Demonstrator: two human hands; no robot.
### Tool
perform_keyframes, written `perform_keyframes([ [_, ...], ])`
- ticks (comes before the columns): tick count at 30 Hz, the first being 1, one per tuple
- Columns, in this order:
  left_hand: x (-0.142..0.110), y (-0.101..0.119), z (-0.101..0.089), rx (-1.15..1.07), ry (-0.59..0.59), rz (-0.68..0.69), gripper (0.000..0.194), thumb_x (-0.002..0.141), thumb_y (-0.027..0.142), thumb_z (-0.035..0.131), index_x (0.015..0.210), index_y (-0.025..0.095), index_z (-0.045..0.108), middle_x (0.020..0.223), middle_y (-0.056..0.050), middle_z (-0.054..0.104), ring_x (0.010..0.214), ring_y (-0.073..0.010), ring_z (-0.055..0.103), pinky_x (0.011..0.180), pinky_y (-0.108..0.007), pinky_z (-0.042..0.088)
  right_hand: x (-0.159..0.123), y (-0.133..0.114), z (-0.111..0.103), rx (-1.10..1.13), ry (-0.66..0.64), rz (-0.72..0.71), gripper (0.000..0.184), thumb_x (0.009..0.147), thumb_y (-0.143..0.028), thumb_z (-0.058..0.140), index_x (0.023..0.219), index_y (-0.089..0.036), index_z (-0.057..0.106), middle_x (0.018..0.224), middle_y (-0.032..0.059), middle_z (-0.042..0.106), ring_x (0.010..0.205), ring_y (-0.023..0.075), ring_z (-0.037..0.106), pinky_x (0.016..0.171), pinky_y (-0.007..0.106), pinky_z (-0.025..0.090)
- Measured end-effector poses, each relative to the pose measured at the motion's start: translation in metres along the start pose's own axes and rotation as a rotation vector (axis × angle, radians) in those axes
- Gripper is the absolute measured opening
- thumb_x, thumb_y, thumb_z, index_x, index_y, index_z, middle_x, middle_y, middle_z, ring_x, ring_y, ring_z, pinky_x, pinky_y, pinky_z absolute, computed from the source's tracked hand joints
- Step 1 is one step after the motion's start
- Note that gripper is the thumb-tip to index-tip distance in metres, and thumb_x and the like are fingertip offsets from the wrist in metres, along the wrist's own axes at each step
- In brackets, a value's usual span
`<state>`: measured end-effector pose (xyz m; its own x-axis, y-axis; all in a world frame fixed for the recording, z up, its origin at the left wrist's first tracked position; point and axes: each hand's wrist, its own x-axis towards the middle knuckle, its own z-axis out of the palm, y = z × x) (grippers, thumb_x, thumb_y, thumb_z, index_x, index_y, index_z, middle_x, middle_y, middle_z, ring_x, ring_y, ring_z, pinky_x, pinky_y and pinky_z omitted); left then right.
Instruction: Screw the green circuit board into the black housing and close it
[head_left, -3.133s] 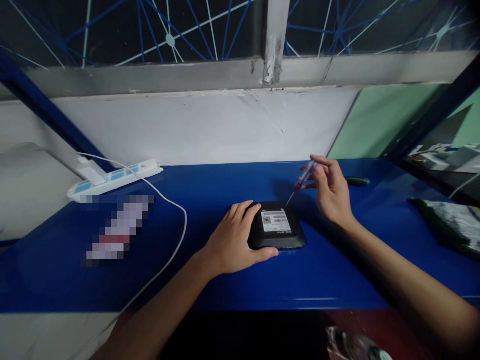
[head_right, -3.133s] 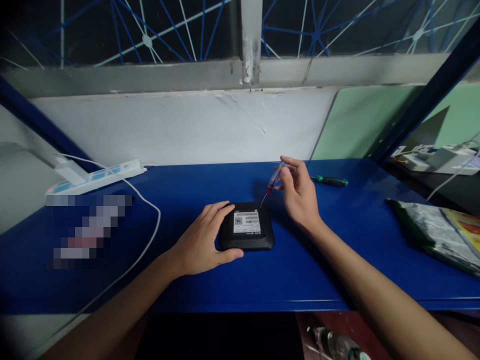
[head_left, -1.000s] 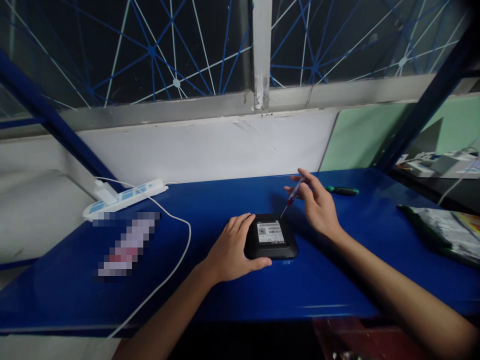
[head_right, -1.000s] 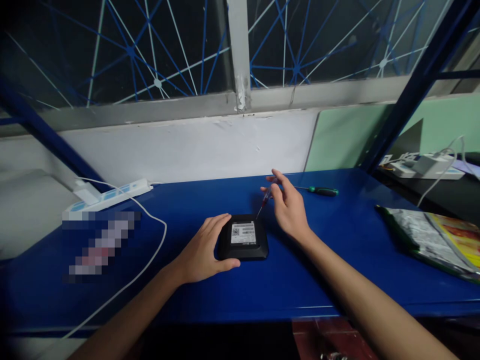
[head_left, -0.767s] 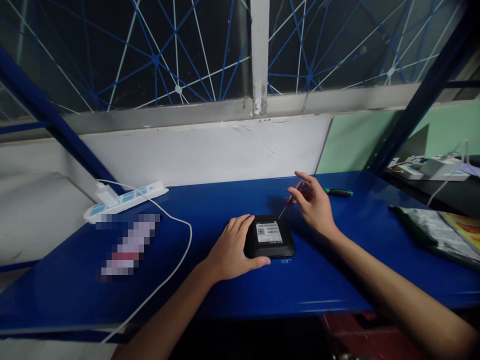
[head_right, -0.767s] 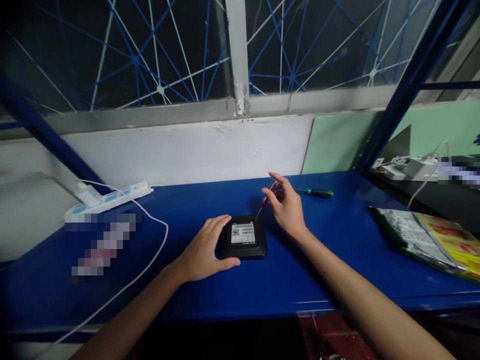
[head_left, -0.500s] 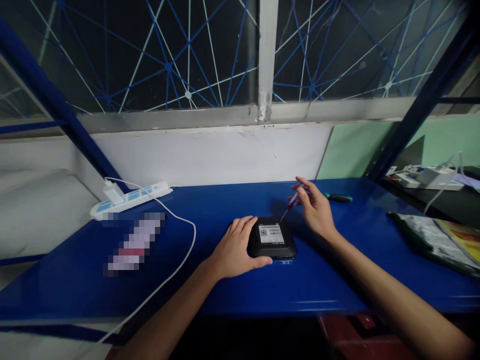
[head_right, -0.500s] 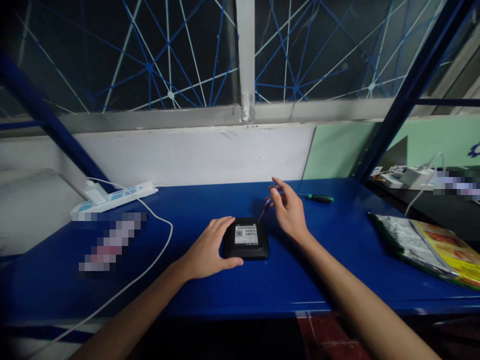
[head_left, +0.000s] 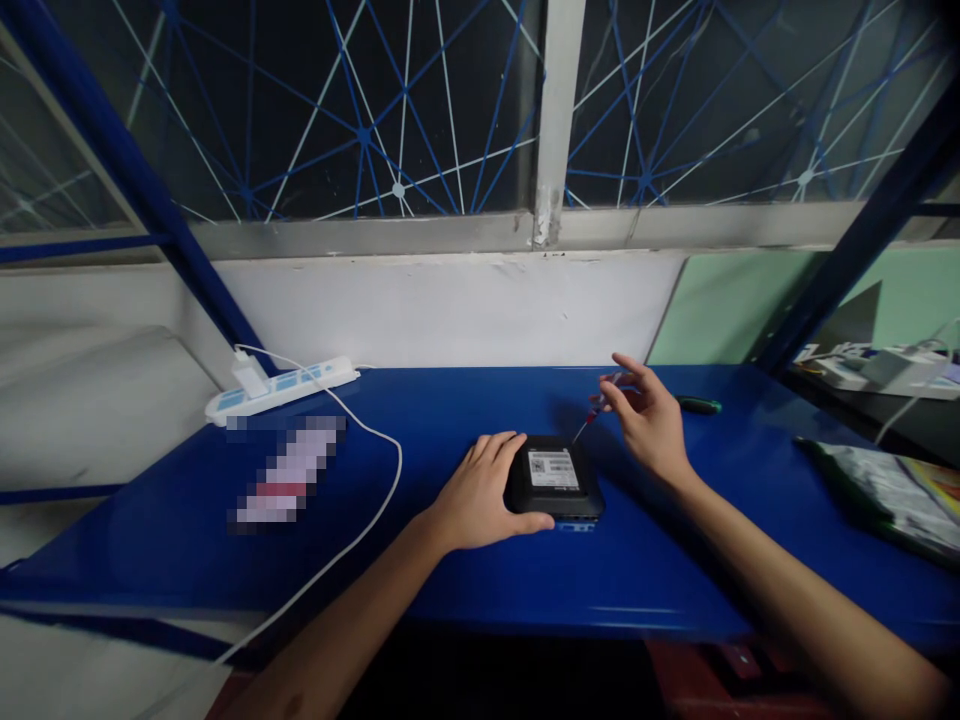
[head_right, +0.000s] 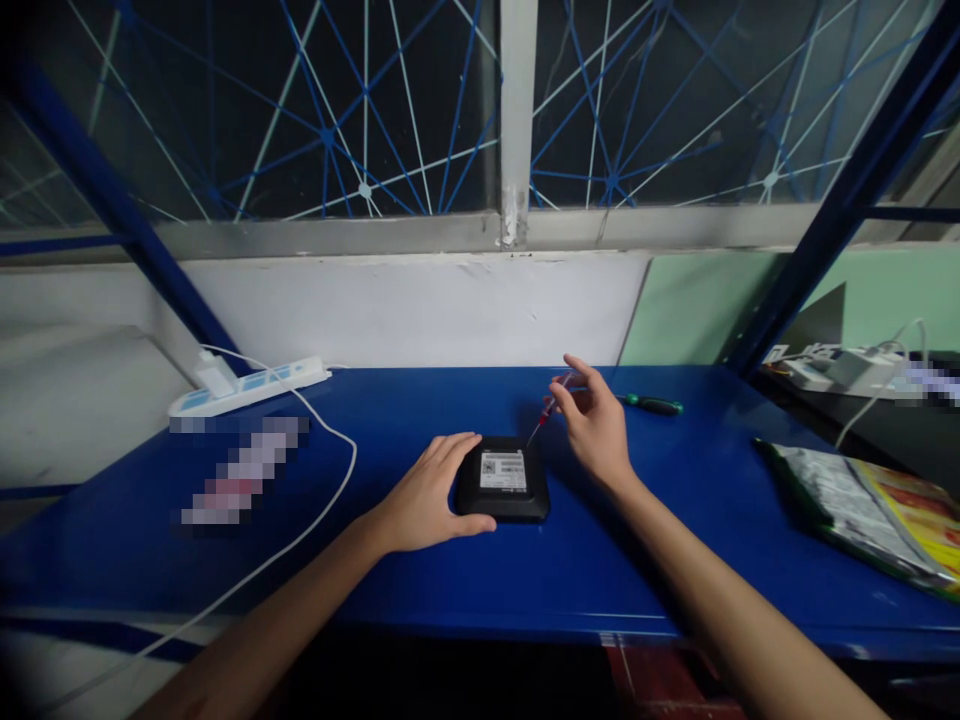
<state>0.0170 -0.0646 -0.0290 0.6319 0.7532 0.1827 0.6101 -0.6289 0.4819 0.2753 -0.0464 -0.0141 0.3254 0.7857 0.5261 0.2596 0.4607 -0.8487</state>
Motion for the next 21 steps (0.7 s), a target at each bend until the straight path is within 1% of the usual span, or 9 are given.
perform_keyframes([
  [3, 0.0006, 0.0009, -0.0001, 0.007, -0.010, -0.001, 0.104, 0.069, 0.072, 0.073, 0.150, 0.019, 0.034, 0.153, -0.016, 0.040, 0.141, -0.0387, 0.035, 0.115, -0.058, 0.034, 0.0021, 0.0009, -0.0025, -0.051, 0.015, -0.026, 0.040, 0.080, -0.041, 0.075, 0.115, -0.024, 0.067, 0.074, -0.0030, 0.060, 0.061, 0.0131, 0.061, 0.063, 0.032, 0.058],
  [5, 0.0009, 0.0006, 0.0002, 0.004, -0.004, 0.002, 0.104, 0.069, 0.072, 0.073, 0.150, 0.020, 0.034, 0.152, -0.016, 0.041, 0.141, -0.0388, 0.035, 0.115, -0.059, 0.034, 0.0023, 0.0014, -0.0034, -0.078, 0.012, -0.027, 0.034, 0.084, -0.042, 0.070, 0.112, -0.023, 0.068, 0.075, -0.0020, 0.060, 0.062, 0.0135, 0.061, 0.062, 0.033, 0.058],
  [7, 0.0009, 0.0000, 0.0003, 0.000, 0.004, 0.003, 0.103, 0.069, 0.072, 0.073, 0.150, 0.020, 0.035, 0.152, -0.016, 0.041, 0.141, -0.0392, 0.035, 0.115, -0.059, 0.034, 0.0011, 0.0017, -0.0029, -0.074, -0.012, -0.016, 0.035, 0.090, -0.043, 0.061, 0.119, -0.024, 0.066, 0.091, 0.0034, 0.067, 0.070, 0.0158, 0.067, 0.068, 0.036, 0.059],
  [9, 0.0006, 0.0000, 0.0000, -0.003, 0.001, 0.002, 0.104, 0.070, 0.073, 0.073, 0.151, 0.020, 0.034, 0.152, -0.016, 0.041, 0.141, -0.0392, 0.035, 0.115, -0.059, 0.034, -0.0007, 0.0019, -0.0014, -0.026, -0.050, 0.007, 0.041, 0.094, -0.043, 0.056, 0.131, -0.025, 0.060, 0.113, 0.0084, 0.068, 0.083, 0.0190, 0.072, 0.076, 0.040, 0.060],
  [11, 0.0003, 0.0006, -0.0008, -0.009, -0.001, 0.002, 0.105, 0.069, 0.073, 0.073, 0.151, 0.020, 0.034, 0.152, -0.016, 0.041, 0.140, -0.0391, 0.036, 0.114, -0.059, 0.035, -0.0024, 0.0022, 0.0001, 0.017, -0.069, 0.028, 0.052, 0.092, -0.042, 0.059, 0.141, -0.027, 0.051, 0.121, 0.0096, 0.067, 0.088, 0.0208, 0.073, 0.083, 0.044, 0.060],
  [13, -0.0001, 0.0016, -0.0017, -0.021, 0.002, 0.011, 0.106, 0.068, 0.073, 0.074, 0.151, 0.021, 0.034, 0.151, -0.015, 0.043, 0.139, -0.0392, 0.037, 0.113, -0.059, 0.036, -0.0031, 0.0023, 0.0006, 0.012, -0.043, 0.029, 0.063, 0.088, -0.041, 0.066, 0.146, -0.027, 0.047, 0.113, 0.0077, 0.070, 0.085, 0.0209, 0.073, 0.084, 0.045, 0.059],
  [15, -0.0004, 0.0024, -0.0024, -0.033, 0.014, 0.022, 0.106, 0.067, 0.074, 0.075, 0.151, 0.023, 0.035, 0.149, -0.015, 0.045, 0.137, -0.0394, 0.039, 0.112, -0.060, 0.037, -0.0027, 0.0023, -0.0001, -0.030, -0.008, 0.006, 0.066, 0.082, -0.041, 0.073, 0.142, -0.026, 0.051, 0.098, 0.0039, 0.070, 0.079, 0.0198, 0.071, 0.081, 0.044, 0.059],
  [18, -0.0007, 0.0028, -0.0027, -0.034, 0.021, 0.014, 0.108, 0.065, 0.075, 0.076, 0.150, 0.022, 0.035, 0.148, -0.016, 0.045, 0.137, -0.0396, 0.039, 0.112, -0.060, 0.037, -0.0018, 0.0030, -0.0018, -0.094, -0.003, -0.021, 0.054, 0.079, -0.043, 0.076, 0.129, -0.025, 0.062, 0.079, -0.0012, 0.065, 0.068, 0.0171, 0.067, 0.074, 0.040, 0.058],
  [21, -0.0004, 0.0026, -0.0022, -0.030, 0.030, 0.009, 0.109, 0.064, 0.075, 0.077, 0.149, 0.020, 0.036, 0.147, -0.016, 0.046, 0.136, -0.0392, 0.040, 0.113, -0.058, 0.037, -0.0027, 0.0055, -0.0021, -0.111, -0.037, -0.006, 0.048, 0.086, -0.045, 0.068, 0.130, -0.026, 0.061, 0.082, -0.0004, 0.066, 0.067, 0.0168, 0.067, 0.073, 0.040, 0.058],
])
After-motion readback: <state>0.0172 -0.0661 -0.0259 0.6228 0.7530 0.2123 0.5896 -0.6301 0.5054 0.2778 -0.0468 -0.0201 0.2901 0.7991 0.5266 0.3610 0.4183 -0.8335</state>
